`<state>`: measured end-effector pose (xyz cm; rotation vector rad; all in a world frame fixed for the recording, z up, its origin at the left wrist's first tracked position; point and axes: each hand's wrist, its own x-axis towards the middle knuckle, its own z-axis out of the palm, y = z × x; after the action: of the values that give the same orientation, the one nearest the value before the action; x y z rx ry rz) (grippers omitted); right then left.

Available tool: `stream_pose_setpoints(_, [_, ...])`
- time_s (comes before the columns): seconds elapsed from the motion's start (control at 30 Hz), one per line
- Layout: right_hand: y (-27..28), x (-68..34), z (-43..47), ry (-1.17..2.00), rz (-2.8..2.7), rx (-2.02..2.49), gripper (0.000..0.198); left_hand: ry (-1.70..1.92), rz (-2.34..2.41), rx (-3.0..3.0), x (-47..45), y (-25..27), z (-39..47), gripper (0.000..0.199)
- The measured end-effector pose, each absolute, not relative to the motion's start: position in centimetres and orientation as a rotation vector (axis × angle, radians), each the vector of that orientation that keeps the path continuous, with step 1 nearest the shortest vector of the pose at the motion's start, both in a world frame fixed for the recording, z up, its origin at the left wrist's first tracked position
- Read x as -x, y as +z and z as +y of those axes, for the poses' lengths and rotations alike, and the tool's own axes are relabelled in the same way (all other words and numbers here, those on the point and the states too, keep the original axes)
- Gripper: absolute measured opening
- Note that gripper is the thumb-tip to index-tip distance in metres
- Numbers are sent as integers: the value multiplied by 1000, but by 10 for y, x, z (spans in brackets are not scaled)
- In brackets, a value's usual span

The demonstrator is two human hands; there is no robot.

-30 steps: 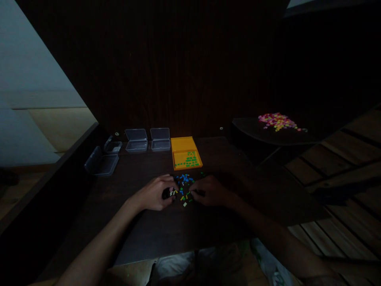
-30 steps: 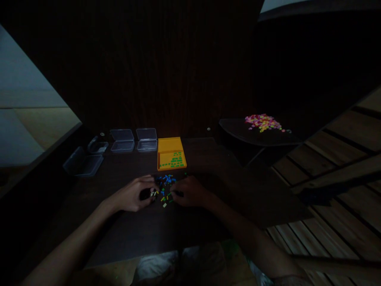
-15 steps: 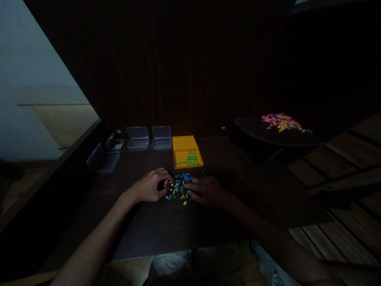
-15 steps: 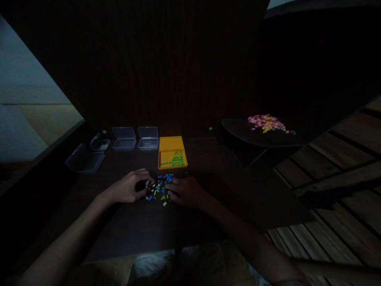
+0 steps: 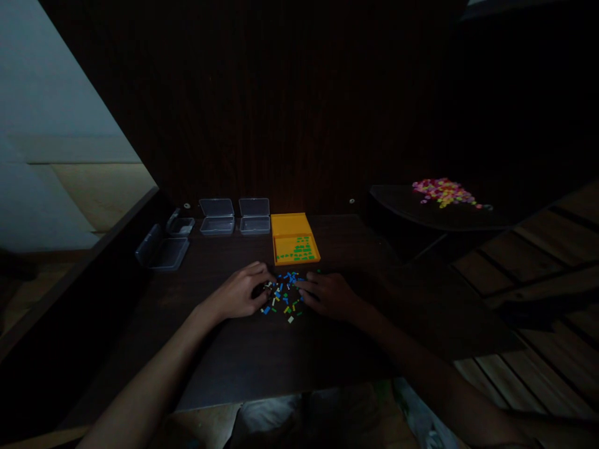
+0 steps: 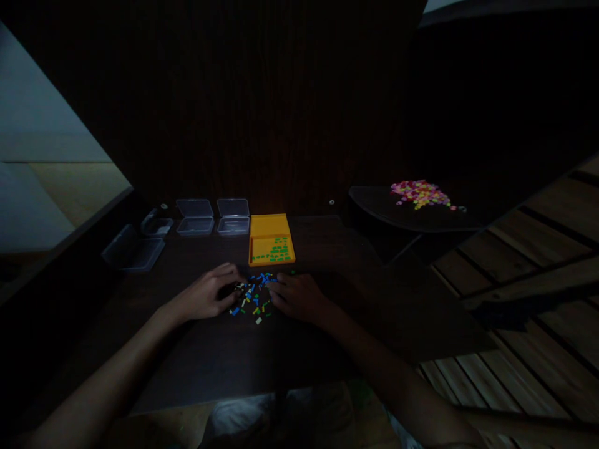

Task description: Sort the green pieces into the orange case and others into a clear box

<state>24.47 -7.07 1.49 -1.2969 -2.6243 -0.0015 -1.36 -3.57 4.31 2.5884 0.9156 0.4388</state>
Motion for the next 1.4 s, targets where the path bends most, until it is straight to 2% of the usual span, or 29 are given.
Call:
stream_pose_setpoints(0.4, [19,-238,-68,142,-2664,1323,30,440,845,-2685,4,35,-41,24])
stream_pose_setpoints(0.87, [34,-224,-50,304,-2615,1363,12,470,848,-2689,4,37,-43,27])
stream_pose_setpoints(1.13, [35,-221,-49,259,-2692,1406,16,503,848,-2688,3,37,-41,28])
stream_pose_setpoints(1.4, [46,-237,-22,424,-2410,1308,10,552,851,-2703,4,37,-40,28])
